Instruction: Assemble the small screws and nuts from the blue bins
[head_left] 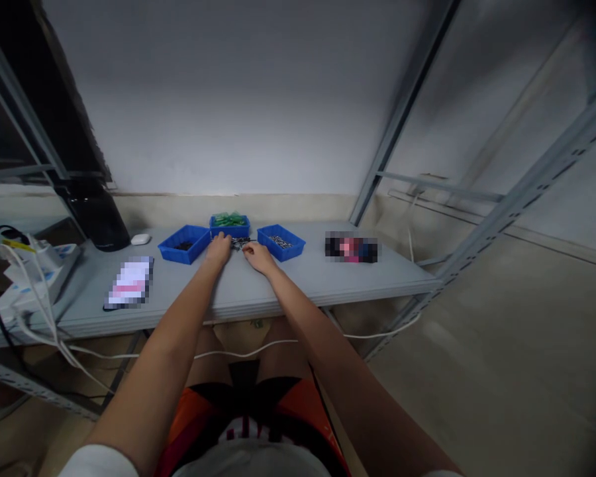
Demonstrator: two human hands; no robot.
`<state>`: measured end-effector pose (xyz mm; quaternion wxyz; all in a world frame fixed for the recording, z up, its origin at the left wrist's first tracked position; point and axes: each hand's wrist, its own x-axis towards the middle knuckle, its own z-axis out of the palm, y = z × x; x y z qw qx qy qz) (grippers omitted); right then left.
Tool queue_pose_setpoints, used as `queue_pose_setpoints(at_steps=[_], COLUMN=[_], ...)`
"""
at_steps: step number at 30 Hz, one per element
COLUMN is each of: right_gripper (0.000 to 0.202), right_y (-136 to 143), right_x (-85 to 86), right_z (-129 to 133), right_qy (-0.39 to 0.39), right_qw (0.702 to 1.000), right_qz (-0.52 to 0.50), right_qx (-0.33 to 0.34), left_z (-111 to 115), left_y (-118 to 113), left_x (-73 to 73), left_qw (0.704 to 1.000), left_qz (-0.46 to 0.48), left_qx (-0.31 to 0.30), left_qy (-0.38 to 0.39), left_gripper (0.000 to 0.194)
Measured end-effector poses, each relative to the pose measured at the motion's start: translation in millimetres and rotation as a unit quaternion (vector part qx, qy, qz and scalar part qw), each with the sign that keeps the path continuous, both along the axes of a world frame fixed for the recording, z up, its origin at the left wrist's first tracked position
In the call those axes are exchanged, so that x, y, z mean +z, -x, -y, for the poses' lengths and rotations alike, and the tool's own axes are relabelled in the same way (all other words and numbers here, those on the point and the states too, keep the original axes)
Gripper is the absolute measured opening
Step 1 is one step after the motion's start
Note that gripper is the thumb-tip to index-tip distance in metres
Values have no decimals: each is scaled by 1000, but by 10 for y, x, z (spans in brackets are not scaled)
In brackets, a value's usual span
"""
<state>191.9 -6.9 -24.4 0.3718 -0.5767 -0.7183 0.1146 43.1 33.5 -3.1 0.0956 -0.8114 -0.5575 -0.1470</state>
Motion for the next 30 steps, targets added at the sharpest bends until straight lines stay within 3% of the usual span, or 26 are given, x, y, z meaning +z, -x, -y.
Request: queue_pose_setpoints(at_steps=[15,26,30], right_gripper=[22,21,20], right_y=[-2,-19,-13], right_x=[29,-10,9], right_z=[45,13,29], right_qy=[14,14,11], right_qw=[1000,1000,999], right_qz=[-6,0,-34], right_qx=[1,-6,-7], left_z=[-114,57,116], left_y=[28,60,14], left_x=[-87,2,60], left_qw=[996,991,987], left_qz=[85,128,121], left_qx=[3,-33,-73], left_qy=[15,-24,-80], left_gripper=[37,41,39])
